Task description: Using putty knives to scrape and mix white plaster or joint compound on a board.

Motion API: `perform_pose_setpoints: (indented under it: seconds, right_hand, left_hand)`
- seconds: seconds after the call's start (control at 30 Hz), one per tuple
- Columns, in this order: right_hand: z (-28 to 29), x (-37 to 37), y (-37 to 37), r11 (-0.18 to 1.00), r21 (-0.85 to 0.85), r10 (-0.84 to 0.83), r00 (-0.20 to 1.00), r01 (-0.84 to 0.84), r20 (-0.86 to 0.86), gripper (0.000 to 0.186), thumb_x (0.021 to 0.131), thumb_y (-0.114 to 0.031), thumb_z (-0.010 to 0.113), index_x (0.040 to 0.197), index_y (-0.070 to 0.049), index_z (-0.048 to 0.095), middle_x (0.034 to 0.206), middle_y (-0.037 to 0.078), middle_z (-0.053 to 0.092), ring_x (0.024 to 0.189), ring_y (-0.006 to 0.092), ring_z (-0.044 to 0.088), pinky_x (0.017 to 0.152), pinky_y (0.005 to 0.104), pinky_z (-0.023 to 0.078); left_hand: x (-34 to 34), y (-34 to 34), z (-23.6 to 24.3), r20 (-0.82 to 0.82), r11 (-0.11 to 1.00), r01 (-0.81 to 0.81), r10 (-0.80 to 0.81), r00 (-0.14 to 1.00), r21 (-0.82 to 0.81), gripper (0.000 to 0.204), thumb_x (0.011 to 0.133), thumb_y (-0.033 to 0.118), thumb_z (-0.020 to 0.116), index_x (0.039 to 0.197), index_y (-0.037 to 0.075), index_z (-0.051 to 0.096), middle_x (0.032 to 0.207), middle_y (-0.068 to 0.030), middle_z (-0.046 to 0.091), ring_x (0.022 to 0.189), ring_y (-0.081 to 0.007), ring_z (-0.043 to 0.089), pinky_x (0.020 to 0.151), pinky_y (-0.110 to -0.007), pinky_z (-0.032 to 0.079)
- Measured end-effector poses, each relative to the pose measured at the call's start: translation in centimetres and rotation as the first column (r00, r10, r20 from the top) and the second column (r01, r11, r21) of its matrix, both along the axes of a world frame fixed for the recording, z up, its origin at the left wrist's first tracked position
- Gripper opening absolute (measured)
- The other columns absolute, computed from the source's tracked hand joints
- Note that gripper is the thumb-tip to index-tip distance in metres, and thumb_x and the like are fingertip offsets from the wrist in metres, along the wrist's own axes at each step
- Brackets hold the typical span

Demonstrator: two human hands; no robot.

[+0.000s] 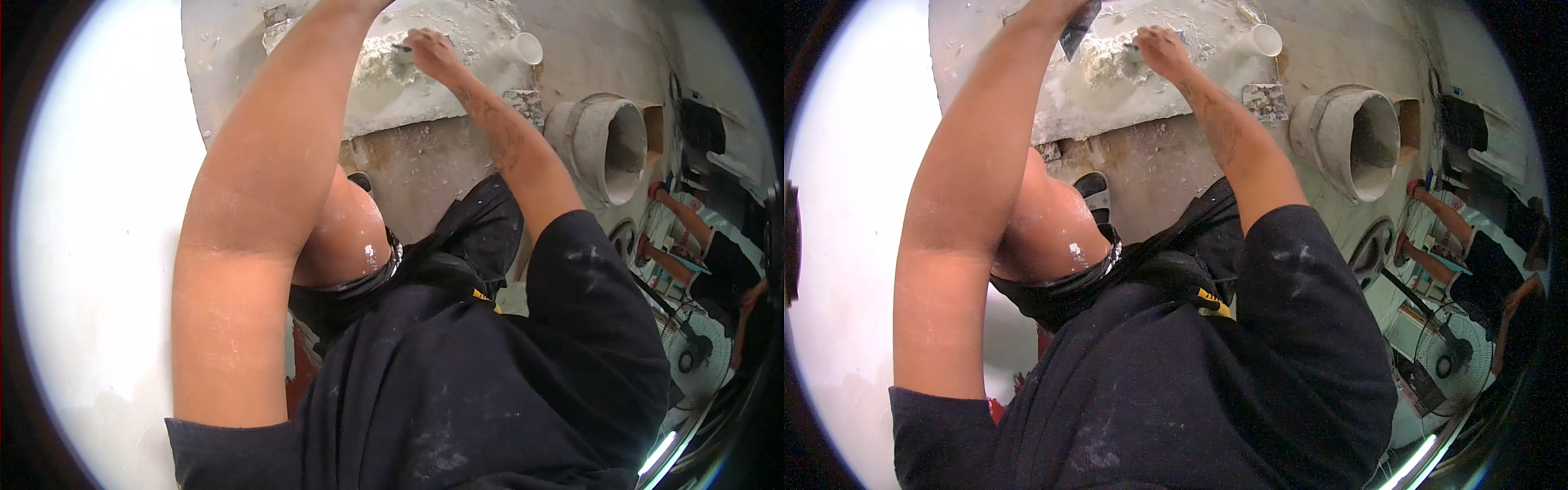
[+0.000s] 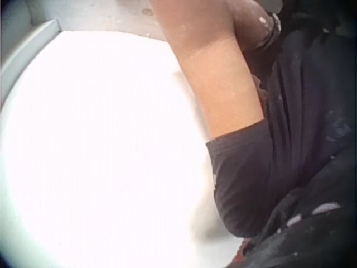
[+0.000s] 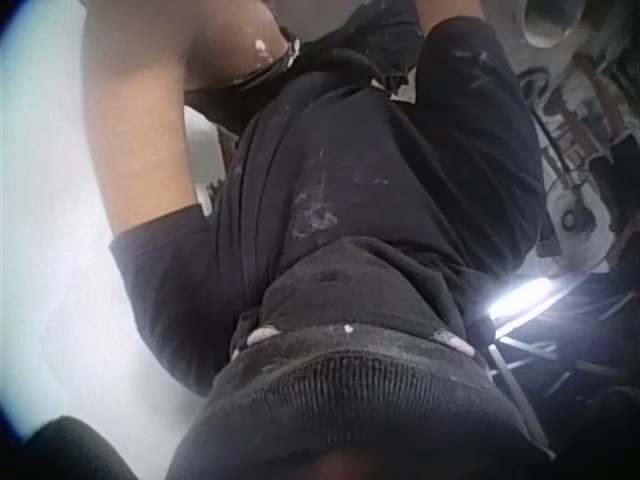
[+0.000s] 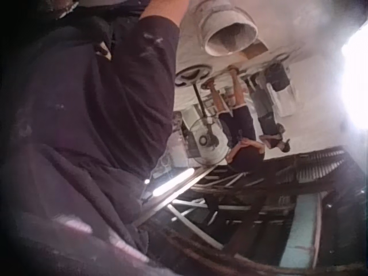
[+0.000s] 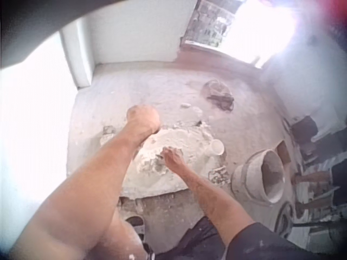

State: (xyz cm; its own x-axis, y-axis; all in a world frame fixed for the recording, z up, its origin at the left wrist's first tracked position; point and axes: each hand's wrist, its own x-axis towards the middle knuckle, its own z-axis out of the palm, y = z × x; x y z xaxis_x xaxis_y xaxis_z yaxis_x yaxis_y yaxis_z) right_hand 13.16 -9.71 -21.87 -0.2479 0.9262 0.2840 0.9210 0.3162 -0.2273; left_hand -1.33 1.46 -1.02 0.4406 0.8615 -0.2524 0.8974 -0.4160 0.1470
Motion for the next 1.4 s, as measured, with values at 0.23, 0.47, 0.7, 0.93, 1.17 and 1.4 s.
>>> perform_pose_setpoints:
  seconds: [0.23, 0.47, 0.7, 0.93, 1.17, 1.4]
  right_hand:
    - [3.9, 4.4, 0.0, 0.899, -0.414, 0.202, 0.973, -0.139, 0.11, 0.026, 0.071, 0.001, 0.054, 0.093, -0.006, 0.066, 0.092, 0.012, 0.064, 0.091, 0.0314, 0.06, 0.079, 0.0413, 0.048]
    - [2.9, 5.2, 9.1, 0.978, -0.121, 0.147, 0.973, -0.17, -0.178, 0.019, 0.072, -0.015, 0.059, 0.083, -0.003, 0.068, 0.088, 0.021, 0.064, 0.09, 0.0385, 0.06, 0.078, 0.0453, 0.047]
    - [1.4, -0.6, 7.4, 0.992, -0.125, -0.003, 0.993, 0.018, 0.119, 0.013, 0.074, -0.01, 0.055, 0.08, -0.005, 0.066, 0.087, 0.014, 0.065, 0.087, 0.0293, 0.063, 0.075, 0.0387, 0.05]
    - [2.1, 2.8, 0.2, 0.967, -0.232, 0.131, 0.984, -0.1, 0.122, 0.011, 0.073, -0.006, 0.055, 0.078, -0.003, 0.063, 0.086, 0.013, 0.063, 0.086, 0.0305, 0.062, 0.074, 0.0397, 0.049]
    - [5.3, 3.1, -0.6, 0.92, -0.371, -0.013, 0.955, 0.127, 0.295, 0.014, 0.071, -0.008, 0.054, 0.077, 0.001, 0.063, 0.084, 0.018, 0.064, 0.084, 0.0346, 0.063, 0.075, 0.0418, 0.05]
    - [7.9, 5.3, -1.7, 0.698, -0.546, -0.486, 0.866, 0.463, 0.113, 0.032, 0.072, -0.016, 0.059, 0.089, 0.01, 0.063, 0.093, 0.03, 0.062, 0.088, 0.0414, 0.062, 0.075, 0.0432, 0.049]
  left_hand:
    - [-0.4, 0.8, 0.3, 0.044, 0.994, 0.022, -0.027, 0.999, 0.111, 0.025, 0.079, 0.022, 0.057, 0.098, 0.014, 0.072, 0.106, -0.0072, 0.068, 0.1, -0.0207, 0.065, 0.08, -0.035, 0.051]
    - [-0.6, 0.6, 0.0, -0.027, 0.997, 0.003, -0.001, 1.0, 0.082, 0.025, 0.078, 0.022, 0.059, 0.098, 0.014, 0.072, 0.103, -0.008, 0.069, 0.1, -0.0216, 0.065, 0.08, -0.036, 0.051]
    - [-0.8, 1.2, -0.6, -0.123, 0.99, 0.142, -0.144, 0.982, -0.021, 0.024, 0.076, 0.022, 0.061, 0.095, 0.012, 0.072, 0.104, -0.0087, 0.068, 0.097, -0.0239, 0.066, 0.078, -0.037, 0.052]
    - [-3.4, 4.8, -4.0, -0.121, 0.898, 0.403, -0.426, 0.896, -0.18, 0.031, 0.072, 0.035, 0.074, 0.087, 0.008, 0.072, 0.089, -0.0134, 0.07, 0.078, -0.0299, 0.067, 0.075, -0.038, 0.05]
    - [-13.1, 3.0, -12.6, 0.525, 0.789, 0.245, 0.113, 0.843, -0.563, 0.023, 0.079, 0.02, 0.071, 0.094, 0.003, 0.068, 0.084, -0.0074, 0.068, 0.071, -0.0175, 0.064, 0.06, -0.03, 0.049]
    - [-14.5, -1.7, -17.5, 0.587, 0.582, 0.13, 0.809, 0.007, -0.803, 0.036, 0.073, 0.007, 0.072, 0.106, -0.001, 0.059, 0.091, -0.0096, 0.065, 0.075, -0.0178, 0.062, 0.074, -0.028, 0.049]
